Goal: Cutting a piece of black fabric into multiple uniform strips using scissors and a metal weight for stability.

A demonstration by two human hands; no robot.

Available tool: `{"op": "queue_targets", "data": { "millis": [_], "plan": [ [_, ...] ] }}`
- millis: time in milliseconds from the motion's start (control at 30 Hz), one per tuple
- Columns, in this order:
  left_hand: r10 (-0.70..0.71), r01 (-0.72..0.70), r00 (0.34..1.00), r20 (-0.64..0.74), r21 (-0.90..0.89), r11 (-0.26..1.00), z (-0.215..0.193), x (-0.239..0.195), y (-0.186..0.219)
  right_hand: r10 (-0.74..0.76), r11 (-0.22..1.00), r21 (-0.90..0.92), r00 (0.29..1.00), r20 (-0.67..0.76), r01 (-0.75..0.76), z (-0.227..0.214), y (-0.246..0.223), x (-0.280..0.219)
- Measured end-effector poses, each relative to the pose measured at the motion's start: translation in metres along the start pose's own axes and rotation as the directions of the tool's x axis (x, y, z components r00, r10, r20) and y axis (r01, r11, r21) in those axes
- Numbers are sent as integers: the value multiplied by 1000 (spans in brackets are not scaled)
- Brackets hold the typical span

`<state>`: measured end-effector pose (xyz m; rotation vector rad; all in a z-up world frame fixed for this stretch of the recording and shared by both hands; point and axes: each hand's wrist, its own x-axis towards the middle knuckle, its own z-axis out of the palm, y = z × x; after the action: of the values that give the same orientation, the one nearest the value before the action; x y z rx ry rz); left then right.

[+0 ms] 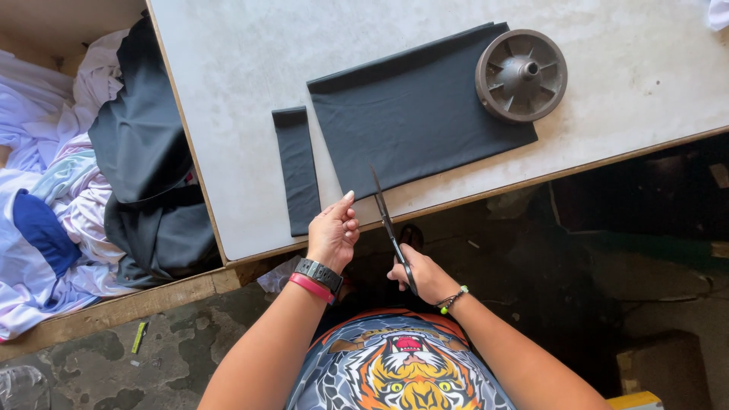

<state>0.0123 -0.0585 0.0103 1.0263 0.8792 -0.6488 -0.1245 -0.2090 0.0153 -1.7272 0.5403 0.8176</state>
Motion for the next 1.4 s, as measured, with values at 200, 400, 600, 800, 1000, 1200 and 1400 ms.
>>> {"op": "queue_targets", "data": {
  "millis": [200, 400, 600, 800, 1000, 1200, 1400],
  "plan": [
    [12, -12, 1000, -9, 6, 1000, -1, 2, -2, 4, 1000, 31, 1000, -16, -3, 3, -3, 5],
    [43, -43, 999, -10, 16, 999, 1, -2, -1, 10, 999, 51, 997, -71, -6, 8, -1, 8],
    [68, -68, 998, -14, 17, 998, -1, 9, -8, 26, 982, 186, 979, -202, 12, 14, -9, -6],
    [85, -85, 996, -12, 22, 996, -1, 8, -10, 25, 977, 215, 988, -155, 9, 6, -15, -12],
    [95, -95, 995, 0, 39, 995, -3, 14, -13, 5, 991, 133, 997, -79, 6, -12, -41, 15],
    [101, -101, 995, 0, 42, 994, -4, 15, -16, 27, 988, 152, 989, -144, -5, -5, -41, 27],
    [102, -102, 995, 4, 46, 994, -3, 15, -15, 52, 969, 248, 982, -179, -6, -9, -48, 25]
  ]
}}
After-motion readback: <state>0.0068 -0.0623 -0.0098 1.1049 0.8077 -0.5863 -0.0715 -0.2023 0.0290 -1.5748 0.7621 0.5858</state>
